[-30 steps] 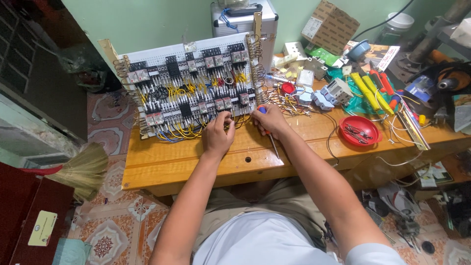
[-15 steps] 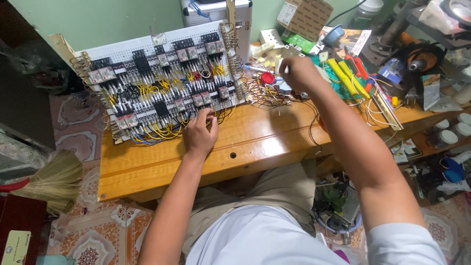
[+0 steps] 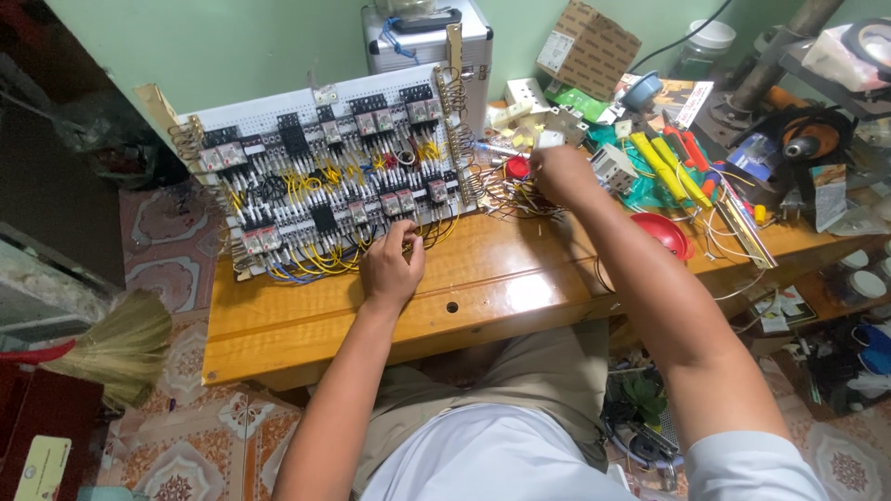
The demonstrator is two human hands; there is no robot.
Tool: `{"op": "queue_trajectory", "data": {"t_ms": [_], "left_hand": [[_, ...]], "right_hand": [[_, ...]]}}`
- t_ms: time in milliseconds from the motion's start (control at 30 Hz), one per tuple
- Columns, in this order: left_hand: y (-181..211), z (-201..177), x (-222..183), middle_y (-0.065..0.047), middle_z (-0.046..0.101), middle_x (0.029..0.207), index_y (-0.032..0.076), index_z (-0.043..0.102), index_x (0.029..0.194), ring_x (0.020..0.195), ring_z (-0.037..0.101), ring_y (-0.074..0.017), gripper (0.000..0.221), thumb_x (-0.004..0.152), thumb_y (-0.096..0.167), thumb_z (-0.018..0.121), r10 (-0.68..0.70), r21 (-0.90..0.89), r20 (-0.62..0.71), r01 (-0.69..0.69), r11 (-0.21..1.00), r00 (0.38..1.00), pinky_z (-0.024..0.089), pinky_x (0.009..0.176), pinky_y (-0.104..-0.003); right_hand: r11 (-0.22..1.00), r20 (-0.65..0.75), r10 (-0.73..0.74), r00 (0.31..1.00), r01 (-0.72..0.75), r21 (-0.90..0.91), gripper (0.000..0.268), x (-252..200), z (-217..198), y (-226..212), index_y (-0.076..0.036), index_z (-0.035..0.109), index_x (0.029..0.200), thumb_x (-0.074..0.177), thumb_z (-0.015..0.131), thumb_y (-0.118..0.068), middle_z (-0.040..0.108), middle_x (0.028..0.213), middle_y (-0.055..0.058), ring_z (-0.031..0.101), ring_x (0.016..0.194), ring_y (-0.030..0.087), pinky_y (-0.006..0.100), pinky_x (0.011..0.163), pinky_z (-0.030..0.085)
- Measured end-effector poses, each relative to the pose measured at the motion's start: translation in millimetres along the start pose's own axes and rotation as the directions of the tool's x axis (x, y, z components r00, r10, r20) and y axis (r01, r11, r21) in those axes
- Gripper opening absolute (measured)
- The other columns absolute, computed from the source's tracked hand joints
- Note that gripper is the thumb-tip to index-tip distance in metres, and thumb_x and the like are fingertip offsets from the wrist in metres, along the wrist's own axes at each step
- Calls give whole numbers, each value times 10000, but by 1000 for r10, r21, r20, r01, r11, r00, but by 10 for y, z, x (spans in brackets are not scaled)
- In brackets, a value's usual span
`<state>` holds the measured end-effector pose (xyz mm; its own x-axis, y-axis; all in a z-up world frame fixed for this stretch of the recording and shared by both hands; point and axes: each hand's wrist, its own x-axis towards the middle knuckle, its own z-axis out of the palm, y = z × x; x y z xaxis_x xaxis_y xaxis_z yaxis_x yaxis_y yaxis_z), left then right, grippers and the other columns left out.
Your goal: Connecting multiple wires to terminal blocks on a relay board using a manual screwdriver.
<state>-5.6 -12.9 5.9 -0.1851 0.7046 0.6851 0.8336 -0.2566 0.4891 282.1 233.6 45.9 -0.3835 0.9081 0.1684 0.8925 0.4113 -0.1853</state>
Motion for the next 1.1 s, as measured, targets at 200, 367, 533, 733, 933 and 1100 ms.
{"op": "queue_trajectory", "data": {"t_ms": [200, 367, 533, 733, 933, 1100], "left_hand": [[15, -15, 10, -35, 778, 846, 176, 661, 1096, 808, 759, -298, 174, 925, 196, 680, -7, -12, -3, 7, 1000, 1000, 600, 761, -443], [6, -2, 6, -28, 778, 838, 183, 659, 1094, 799, 759, -305, 179, 918, 202, 684, -18, -12, 1, 18, 1000, 1000, 598, 754, -449], [15, -22, 2, -27, 782, 838, 186, 658, 1095, 802, 760, -309, 184, 914, 211, 684, -39, -4, 10, 39, 999, 999, 596, 752, -459], [-21, 13, -2, -44, 783, 844, 178, 662, 1093, 807, 755, -334, 178, 920, 216, 676, -64, -32, 27, 65, 997, 998, 590, 754, -469], [-57, 70, -4, 9, 783, 833, 230, 674, 1031, 817, 760, -289, 147, 909, 300, 715, -95, -47, 26, 97, 994, 995, 590, 760, -433], [2, 1, 10, 7, 775, 794, 220, 694, 990, 670, 721, -269, 182, 891, 345, 781, -122, -191, 9, 122, 974, 992, 564, 630, -371]], "right_hand": [[994, -292, 54, 955, -25, 102, 132, 37, -652, 267, -228, 767, 1084, 1002, 700, -306, 736, 855, 123, 737, 882, 400, 523, 777, 597], [895, -255, 86, 963, 37, 445, 238, -597, -1408, -284, -63, 741, 963, 1096, 629, -224, 657, 657, 143, 652, 473, 242, 335, 382, 529], [882, -341, 82, 936, 91, 462, 206, -615, -1450, -216, -48, 762, 1008, 1079, 714, -235, 658, 736, 184, 669, 540, 332, 437, 350, 495], [725, -337, 61, 939, 191, 662, 277, -918, -1714, -523, -32, 686, 945, 1155, 646, -209, 580, 538, 81, 597, 402, 179, 246, 291, 445], [740, -284, 6, 959, 186, 646, 217, -1163, -1454, -983, -60, 728, 893, 1036, 729, -223, 609, 617, 151, 584, 488, 241, 364, 415, 448], [636, -29, -71, 997, 68, 769, 199, -1297, -1131, -1412, -46, 715, 793, 961, 673, -144, 591, 478, 146, 564, 327, 183, 241, 237, 416]]}}
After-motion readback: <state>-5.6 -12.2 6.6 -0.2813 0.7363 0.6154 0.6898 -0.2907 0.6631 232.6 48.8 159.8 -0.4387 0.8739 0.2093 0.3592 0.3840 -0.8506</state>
